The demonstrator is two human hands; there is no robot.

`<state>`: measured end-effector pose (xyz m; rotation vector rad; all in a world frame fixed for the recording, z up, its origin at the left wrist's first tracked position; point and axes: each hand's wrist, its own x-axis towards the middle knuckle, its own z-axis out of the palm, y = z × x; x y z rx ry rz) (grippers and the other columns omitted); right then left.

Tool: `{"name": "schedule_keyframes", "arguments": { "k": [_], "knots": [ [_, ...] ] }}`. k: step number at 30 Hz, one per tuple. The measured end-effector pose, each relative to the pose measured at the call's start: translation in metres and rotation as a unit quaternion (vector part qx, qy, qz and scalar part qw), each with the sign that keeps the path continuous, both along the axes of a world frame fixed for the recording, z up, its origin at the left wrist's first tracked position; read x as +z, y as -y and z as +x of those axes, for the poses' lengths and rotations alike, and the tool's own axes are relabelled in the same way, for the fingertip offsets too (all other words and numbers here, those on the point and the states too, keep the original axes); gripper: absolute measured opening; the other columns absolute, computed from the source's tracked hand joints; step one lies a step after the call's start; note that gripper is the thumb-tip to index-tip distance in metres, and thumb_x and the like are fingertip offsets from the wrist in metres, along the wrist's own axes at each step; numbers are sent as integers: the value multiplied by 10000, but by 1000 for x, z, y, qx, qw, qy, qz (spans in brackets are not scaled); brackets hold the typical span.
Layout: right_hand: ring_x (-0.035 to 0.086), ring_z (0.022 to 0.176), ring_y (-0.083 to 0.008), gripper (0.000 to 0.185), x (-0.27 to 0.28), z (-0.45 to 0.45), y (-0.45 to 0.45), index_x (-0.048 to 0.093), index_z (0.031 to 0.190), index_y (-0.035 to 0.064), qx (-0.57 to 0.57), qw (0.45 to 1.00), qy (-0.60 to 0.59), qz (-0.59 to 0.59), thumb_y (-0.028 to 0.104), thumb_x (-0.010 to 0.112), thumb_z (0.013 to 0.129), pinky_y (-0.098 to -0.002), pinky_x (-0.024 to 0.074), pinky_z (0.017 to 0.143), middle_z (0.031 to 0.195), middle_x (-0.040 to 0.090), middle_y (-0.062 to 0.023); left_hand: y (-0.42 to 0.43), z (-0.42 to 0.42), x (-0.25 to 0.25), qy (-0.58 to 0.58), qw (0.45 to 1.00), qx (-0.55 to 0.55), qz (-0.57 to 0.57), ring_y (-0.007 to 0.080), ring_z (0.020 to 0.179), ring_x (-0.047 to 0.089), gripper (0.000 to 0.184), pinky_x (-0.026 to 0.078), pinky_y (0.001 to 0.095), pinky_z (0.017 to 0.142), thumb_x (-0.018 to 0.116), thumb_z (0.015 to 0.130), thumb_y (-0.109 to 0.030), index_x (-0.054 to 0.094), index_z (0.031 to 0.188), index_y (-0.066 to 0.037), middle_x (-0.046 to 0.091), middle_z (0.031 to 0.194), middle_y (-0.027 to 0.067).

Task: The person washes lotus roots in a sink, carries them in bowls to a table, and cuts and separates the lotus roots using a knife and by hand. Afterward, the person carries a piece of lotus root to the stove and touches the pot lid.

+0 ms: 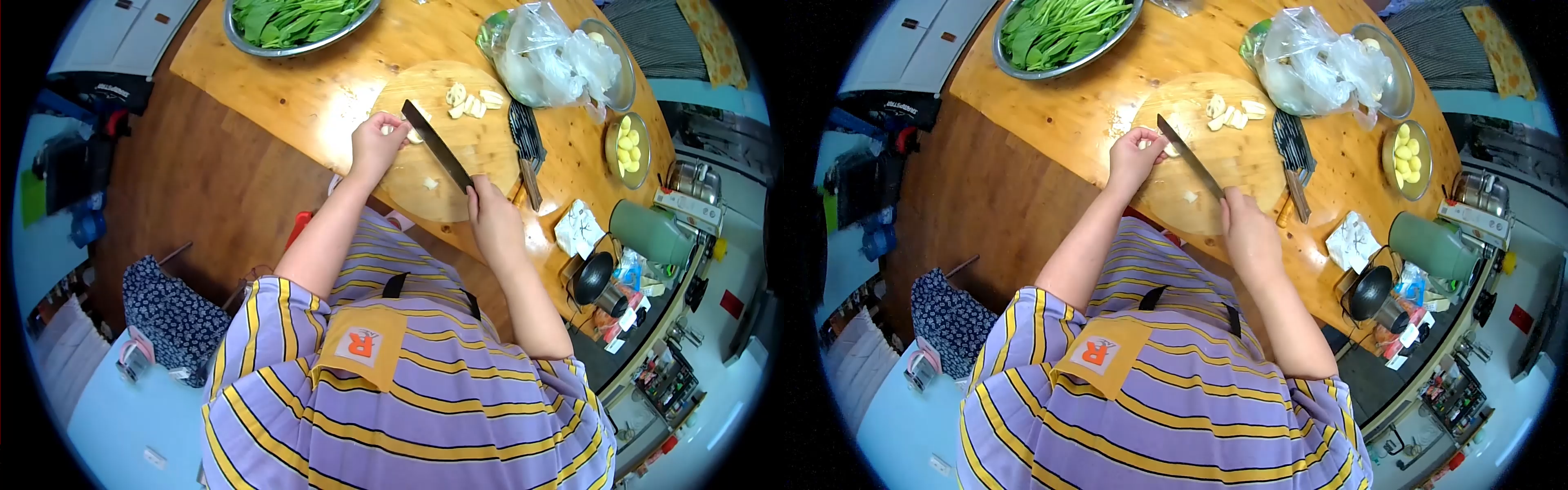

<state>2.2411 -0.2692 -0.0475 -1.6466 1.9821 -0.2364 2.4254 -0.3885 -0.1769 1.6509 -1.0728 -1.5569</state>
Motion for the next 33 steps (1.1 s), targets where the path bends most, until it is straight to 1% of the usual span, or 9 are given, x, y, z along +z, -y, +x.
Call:
{"name": "schedule_keyframes", "arguments": {
  "k": [4,7,10,13,19,25,27,30,33],
  "knots": [
    [636,746,-421,153,-2,3,1,536,1040,64,5,1000,-9,13,207,500,998,-488,525,653,884,631,-211,2,2,5,-5,1000,-6,23,92,670,668,122,520,215,616,729,877,-97,637,866,-18,681,794,44],
    [636,753,-422,153,-4,6,3,528,1037,58,8,999,-24,32,203,499,998,-490,523,660,891,632,-213,-2,6,-4,-82,996,15,30,101,764,680,123,525,214,670,722,874,-80,628,906,-8,683,876,62],
    [636,768,-428,150,-4,11,5,513,1036,54,5,998,-33,45,198,496,1000,-497,521,675,903,635,-218,-11,12,-2,-75,997,-15,8,111,842,673,122,530,222,713,705,871,-44,635,963,-7,675,931,59],
    [635,784,-434,151,-3,12,7,501,1036,50,-3,999,-26,48,197,488,1003,-505,519,686,909,638,-224,-19,11,4,-5,995,-58,-78,105,852,632,219,524,224,756,734,849,-26,639,1046,-25,670,958,36],
    [636,776,-432,151,-6,5,8,507,1019,46,-7,999,-28,42,194,479,1004,-501,518,677,896,638,-225,-14,4,13,64,976,-89,-189,123,790,618,251,520,258,715,813,769,-40,680,980,-19,666,916,56],
    [627,788,-439,134,-5,2,17,485,986,40,25,997,-38,60,174,490,991,-503,507,692,886,638,-233,-12,7,5,103,953,-99,-268,227,752,644,133,513,309,673,816,742,-66,716,816,-17,677,812,100],
    [630,798,-433,132,-6,-1,22,484,981,40,43,996,-49,63,171,493,985,-499,505,697,882,638,-235,-12,6,5,109,951,-96,-273,236,757,646,108,513,318,675,807,745,-62,723,797,-18,684,807,99],
    [662,825,-400,126,-1,1,33,505,1019,47,63,990,-76,97,41,507,893,-468,539,714,859,644,-220,-11,7,4,110,946,-102,-287,220,743,635,90,505,306,670,803,749,-42,737,805,-18,687,799,93],
    [667,793,-381,110,-20,4,40,506,1010,42,97,987,-96,85,45,503,900,-458,547,673,831,644,-212,-11,7,8,110,944,-111,-290,216,734,629,77,501,300,666,799,758,-43,745,809,-24,688,792,91]
  ]
}}
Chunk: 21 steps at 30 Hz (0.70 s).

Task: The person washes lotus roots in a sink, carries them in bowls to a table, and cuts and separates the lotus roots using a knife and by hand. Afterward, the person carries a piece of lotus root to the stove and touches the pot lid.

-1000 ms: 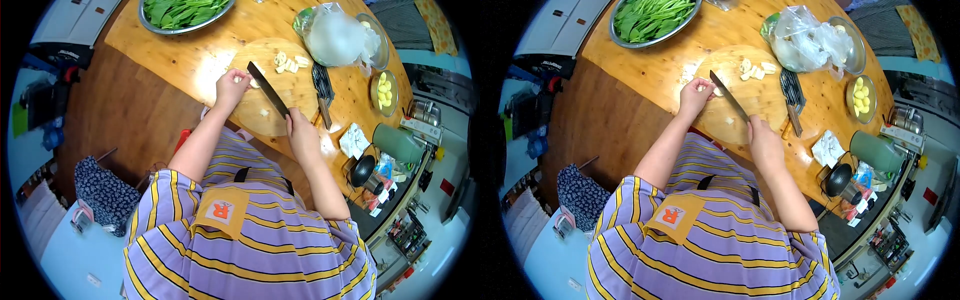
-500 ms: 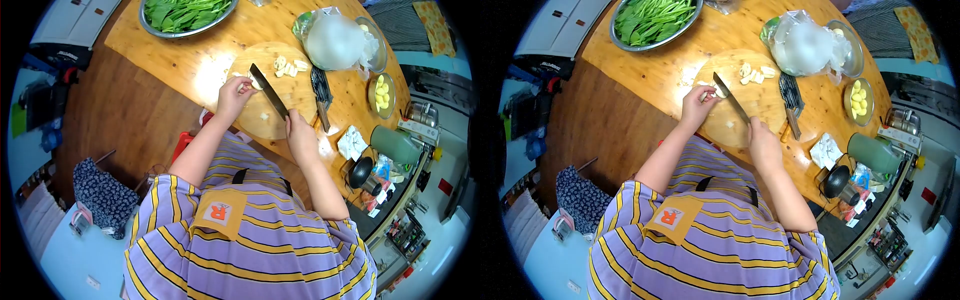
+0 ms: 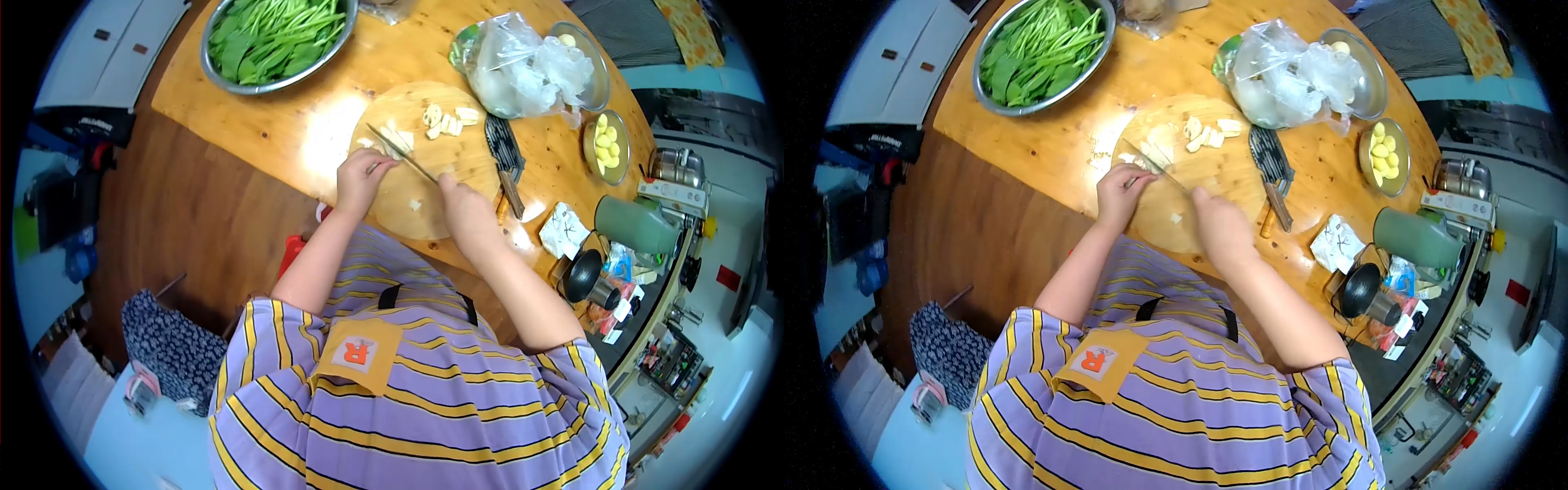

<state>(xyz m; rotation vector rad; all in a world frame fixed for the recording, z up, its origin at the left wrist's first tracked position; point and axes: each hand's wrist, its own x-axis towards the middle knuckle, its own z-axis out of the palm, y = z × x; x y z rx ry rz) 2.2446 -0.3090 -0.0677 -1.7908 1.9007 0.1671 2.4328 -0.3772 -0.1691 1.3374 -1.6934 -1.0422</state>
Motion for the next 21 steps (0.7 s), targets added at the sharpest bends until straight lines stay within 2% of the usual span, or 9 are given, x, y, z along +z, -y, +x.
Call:
{"name": "schedule_keyframes", "arguments": {
  "k": [1,4,5,10,11,14,16,19,21],
  "knots": [
    [670,750,-360,88,-5,5,4,506,989,38,19,1000,-19,-11,48,500,902,-454,550,637,792,644,-195,1,-1,3,0,1000,-4,-1,219,734,629,71,501,300,666,797,761,-49,746,807,-27,687,790,91],
    [662,712,-366,74,-61,0,9,506,971,39,-26,995,26,-90,49,498,899,-458,544,629,757,641,-178,3,1,4,38,999,-24,13,253,784,649,75,515,323,691,775,784,-75,721,809,-29,687,832,107],
    [654,698,-388,77,-71,-5,14,503,965,34,-46,992,54,-106,83,502,907,-481,534,636,750,645,-197,5,0,7,20,1000,-10,10,253,769,639,86,507,323,678,769,792,-72,699,809,-25,676,827,107],
    [657,738,-420,135,-26,-24,22,504,981,20,-102,989,103,-19,145,487,932,-512,524,667,774,654,-244,15,12,46,-22,999,0,-32,253,675,566,149,451,338,600,724,839,-46,576,822,-37,607,785,92],
    [658,746,-425,147,-15,-28,21,505,986,18,-103,988,114,-12,155,482,938,-515,523,673,779,655,-251,27,7,57,-33,994,-38,-99,282,675,538,150,432,377,616,688,850,-63,539,842,-53,584,782,99],
    [673,761,-414,134,3,-32,20,515,996,24,-99,988,121,14,141,482,940,-503,535,679,786,667,-240,76,-41,108,59,966,-170,-187,294,755,546,97,435,394,680,649,849,-65,561,882,-40,569,844,118],
    [682,757,-402,118,-6,-34,20,521,995,30,-82,992,89,38,129,494,936,-493,544,674,780,675,-225,96,-82,93,67,959,-240,-139,347,835,541,101,437,432,758,632,857,-117,569,899,-49,570,881,132],
    [693,746,-386,106,-18,-32,13,530,987,40,-92,992,70,53,127,520,927,-473,556,656,764,683,-201,102,-109,55,106,918,-364,-118,343,894,545,83,442,437,795,613,878,-125,580,901,-52,580,903,130],
    [697,742,-378,109,-29,-28,1,536,976,44,-114,990,78,35,142,537,926,-464,561,649,754,683,-191,94,-113,42,138,898,-390,-145,341,917,545,85,442,441,813,606,884,-127,584,909,-49,582,922,127]
  ]
}}
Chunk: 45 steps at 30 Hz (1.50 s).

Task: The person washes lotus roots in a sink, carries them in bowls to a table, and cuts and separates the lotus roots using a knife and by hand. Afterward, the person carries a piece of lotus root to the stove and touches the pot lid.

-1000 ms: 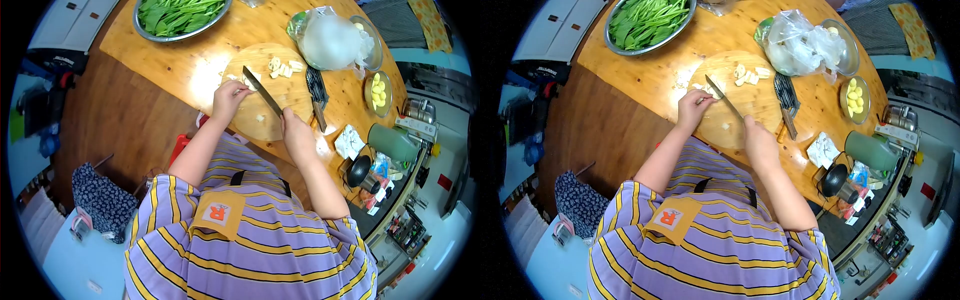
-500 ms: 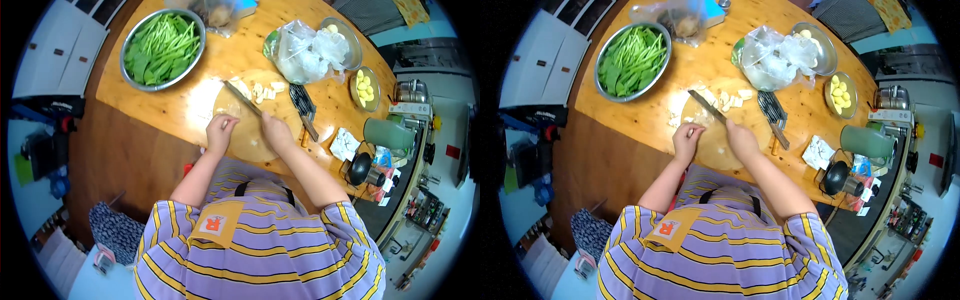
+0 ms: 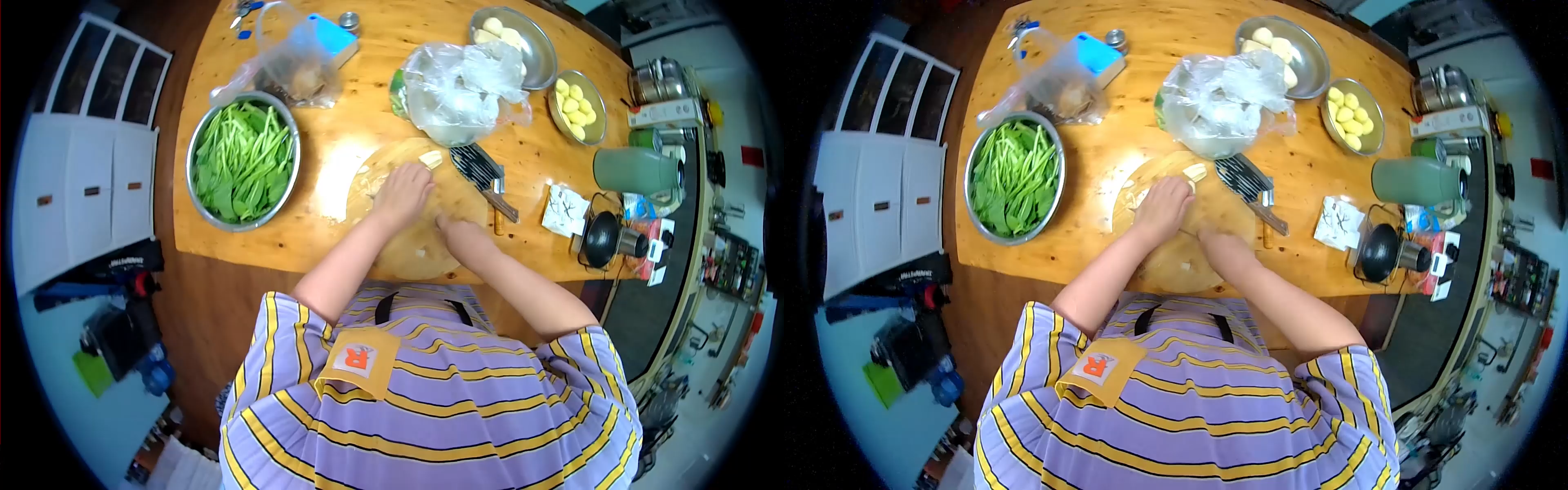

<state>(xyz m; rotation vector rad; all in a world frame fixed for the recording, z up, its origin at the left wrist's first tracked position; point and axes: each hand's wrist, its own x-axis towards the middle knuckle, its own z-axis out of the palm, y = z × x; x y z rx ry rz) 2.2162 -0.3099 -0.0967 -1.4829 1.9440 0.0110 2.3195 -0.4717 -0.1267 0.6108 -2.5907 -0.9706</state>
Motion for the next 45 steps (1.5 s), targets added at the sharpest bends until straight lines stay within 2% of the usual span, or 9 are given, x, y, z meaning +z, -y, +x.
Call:
{"name": "schedule_keyframes", "arguments": {
  "k": [7,9,12,16,24,28,30,33,45],
  "knots": [
    [681,741,-370,197,-18,-14,-15,564,961,50,-42,996,43,-65,246,571,945,-472,536,638,767,679,-173,18,22,33,57,996,44,47,319,888,544,117,454,403,785,650,855,-125,583,916,-52,573,948,126],
    [670,749,-372,211,-2,-19,-21,568,982,49,-89,992,49,-78,255,584,941,-475,525,638,791,677,-173,21,55,23,-183,946,255,86,311,868,536,166,455,384,766,704,811,-108,600,933,-61,561,945,130],
    [654,768,-371,223,3,-30,-32,571,1020,45,-169,978,-10,-121,243,614,926,-469,518,655,845,667,-173,36,95,20,19,987,141,79,307,884,554,256,465,420,783,758,790,-131,621,1001,-83,570,954,112],
    [640,808,-353,235,-11,-40,-34,578,1065,48,-216,944,-125,-215,204,647,903,-436,516,709,909,639,-162,23,89,19,76,996,-36,18,294,990,553,369,472,408,871,819,699,-166,645,1019,-108,566,1008,88],
    [568,936,-358,213,-11,-28,-15,642,1062,54,-192,908,-190,-321,127,654,862,-448,466,820,916,607,-150,11,79,-7,91,993,-79,-5,263,981,565,243,470,395,854,789,700,-163,680,913,-122,595,974,44],
    [617,985,-275,230,-22,10,-7,650,1117,37,-278,927,150,-203,120,653,902,-368,497,870,1016,646,-125,11,78,-4,26,996,-83,-20,253,883,598,243,500,372,782,797,686,-140,683,900,-120,664,947,22],
    [638,1021,-209,232,7,28,9,645,1142,24,-407,836,354,-102,124,648,932,-321,504,901,1085,663,-102,9,73,11,-20,998,-61,-8,244,820,616,255,510,352,732,809,667,-121,684,889,-118,698,923,14],
    [629,1047,-128,223,47,28,20,646,1158,15,-427,673,578,-177,111,642,956,-262,498,916,1144,665,-76,5,59,78,-94,995,-29,4,221,754,637,285,507,314,674,836,629,-94,683,869,-111,728,896,19],
    [646,1031,-160,222,236,4,9,662,1110,-43,-330,581,690,-278,-63,659,889,-295,527,882,1050,681,-88,8,40,283,-219,972,-82,34,203,726,671,328,508,291,622,885,609,-91,672,857,-66,706,848,91]
  ]
}}
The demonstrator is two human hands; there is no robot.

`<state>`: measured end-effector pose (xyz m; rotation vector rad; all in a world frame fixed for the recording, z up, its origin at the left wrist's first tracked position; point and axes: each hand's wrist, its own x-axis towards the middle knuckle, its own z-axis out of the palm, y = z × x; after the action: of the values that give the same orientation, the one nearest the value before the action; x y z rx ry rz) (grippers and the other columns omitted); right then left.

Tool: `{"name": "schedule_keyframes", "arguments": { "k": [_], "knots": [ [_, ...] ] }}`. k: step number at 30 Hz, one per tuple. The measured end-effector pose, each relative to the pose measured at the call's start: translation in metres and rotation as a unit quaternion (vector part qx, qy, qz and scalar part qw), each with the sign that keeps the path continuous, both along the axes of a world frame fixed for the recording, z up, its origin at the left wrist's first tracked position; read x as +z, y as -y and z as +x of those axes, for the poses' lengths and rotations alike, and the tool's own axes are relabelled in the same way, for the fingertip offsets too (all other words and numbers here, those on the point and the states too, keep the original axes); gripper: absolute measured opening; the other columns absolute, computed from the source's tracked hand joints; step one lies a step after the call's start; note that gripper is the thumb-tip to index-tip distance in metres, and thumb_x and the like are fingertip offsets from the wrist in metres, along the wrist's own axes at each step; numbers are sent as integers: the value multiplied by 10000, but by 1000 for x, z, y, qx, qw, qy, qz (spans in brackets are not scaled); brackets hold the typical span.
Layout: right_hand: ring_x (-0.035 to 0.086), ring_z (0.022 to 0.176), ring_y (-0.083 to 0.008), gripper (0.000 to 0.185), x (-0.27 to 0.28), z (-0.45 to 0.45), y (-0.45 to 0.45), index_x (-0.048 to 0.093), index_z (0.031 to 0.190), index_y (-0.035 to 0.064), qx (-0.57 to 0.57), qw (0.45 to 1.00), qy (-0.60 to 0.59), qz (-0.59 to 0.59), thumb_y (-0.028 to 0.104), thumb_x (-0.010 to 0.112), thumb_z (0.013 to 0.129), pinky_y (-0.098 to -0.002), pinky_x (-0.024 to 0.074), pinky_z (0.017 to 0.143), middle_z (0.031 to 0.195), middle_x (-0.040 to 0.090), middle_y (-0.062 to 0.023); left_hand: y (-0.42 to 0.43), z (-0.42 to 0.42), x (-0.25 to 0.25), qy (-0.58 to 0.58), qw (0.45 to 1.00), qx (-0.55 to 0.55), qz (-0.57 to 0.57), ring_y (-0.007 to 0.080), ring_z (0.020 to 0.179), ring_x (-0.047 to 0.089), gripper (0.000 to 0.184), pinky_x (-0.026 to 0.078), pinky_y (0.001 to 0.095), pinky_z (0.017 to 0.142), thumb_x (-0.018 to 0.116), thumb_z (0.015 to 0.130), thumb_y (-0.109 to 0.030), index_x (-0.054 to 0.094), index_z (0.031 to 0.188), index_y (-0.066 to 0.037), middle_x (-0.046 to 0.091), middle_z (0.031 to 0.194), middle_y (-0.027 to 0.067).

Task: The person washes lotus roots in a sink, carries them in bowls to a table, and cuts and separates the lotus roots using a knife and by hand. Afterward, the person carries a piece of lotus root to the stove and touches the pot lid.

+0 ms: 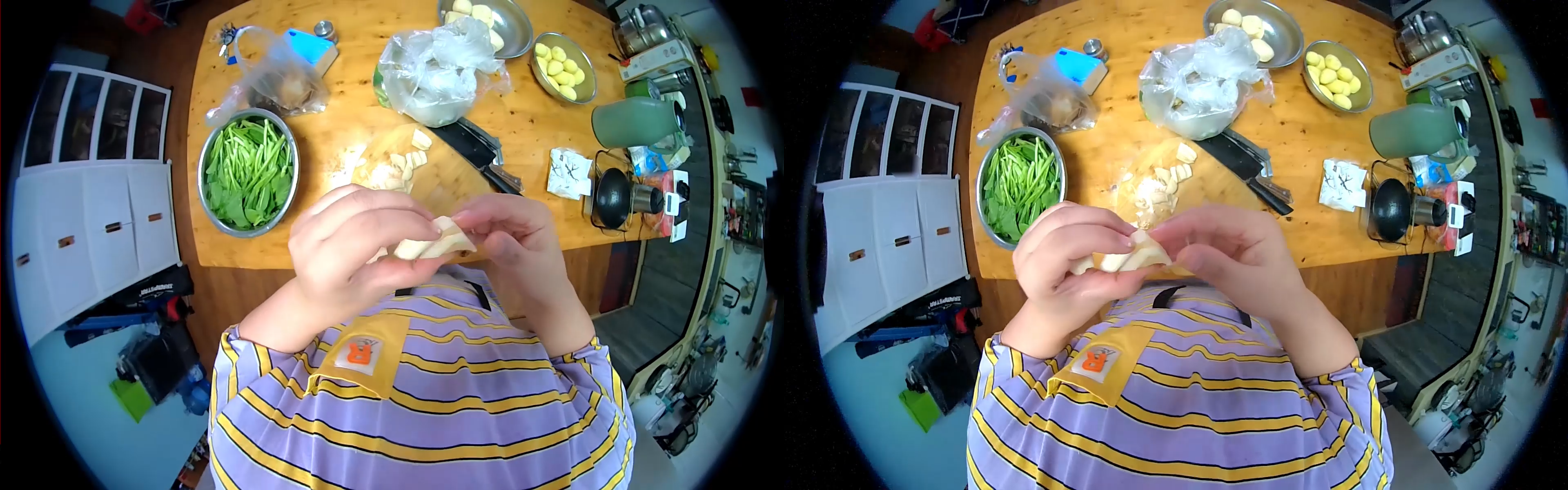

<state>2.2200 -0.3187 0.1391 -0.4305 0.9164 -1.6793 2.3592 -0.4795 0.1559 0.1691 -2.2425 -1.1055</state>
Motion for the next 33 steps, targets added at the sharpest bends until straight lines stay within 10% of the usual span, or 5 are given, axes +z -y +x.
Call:
{"name": "schedule_keyframes", "arguments": {
  "k": [13,22,24,29,33],
  "knots": [
    [673,859,-144,129,42,20,2,649,1062,-50,-130,982,-139,-9,1,612,950,-255,560,747,967,678,-104,-22,-9,31,-96,992,13,-80,202,617,633,279,494,290,525,878,663,-91,676,853,-63,656,754,49],
    [648,794,-89,132,22,22,19,698,1002,-32,-103,952,-262,116,56,605,970,-234,526,712,883,698,-45,-10,5,-6,-59,997,54,-19,196,673,665,336,521,271,594,905,645,-83,638,846,-47,676,767,93],
    [641,725,-86,147,-12,16,33,706,994,-28,-127,900,-390,149,78,612,957,-231,523,676,795,691,-41,-3,14,-35,46,984,76,152,130,703,633,239,489,234,628,833,750,-62,630,877,-56,662,811,31],
    [671,737,-224,164,-177,-24,18,732,1012,39,44,777,-526,342,143,655,911,-316,527,687,841,699,-111,47,52,-145,59,689,102,715,80,601,423,213,353,176,517,531,1030,-302,540,975,-96,516,782,-5],
    [646,831,-296,174,-237,13,14,743,1003,71,67,806,-518,279,111,706,838,-365,523,753,908,671,-128,43,91,-220,21,543,140,828,178,876,669,286,589,228,683,564,1006,-301,553,1047,-18,645,968,97]
  ]
}}
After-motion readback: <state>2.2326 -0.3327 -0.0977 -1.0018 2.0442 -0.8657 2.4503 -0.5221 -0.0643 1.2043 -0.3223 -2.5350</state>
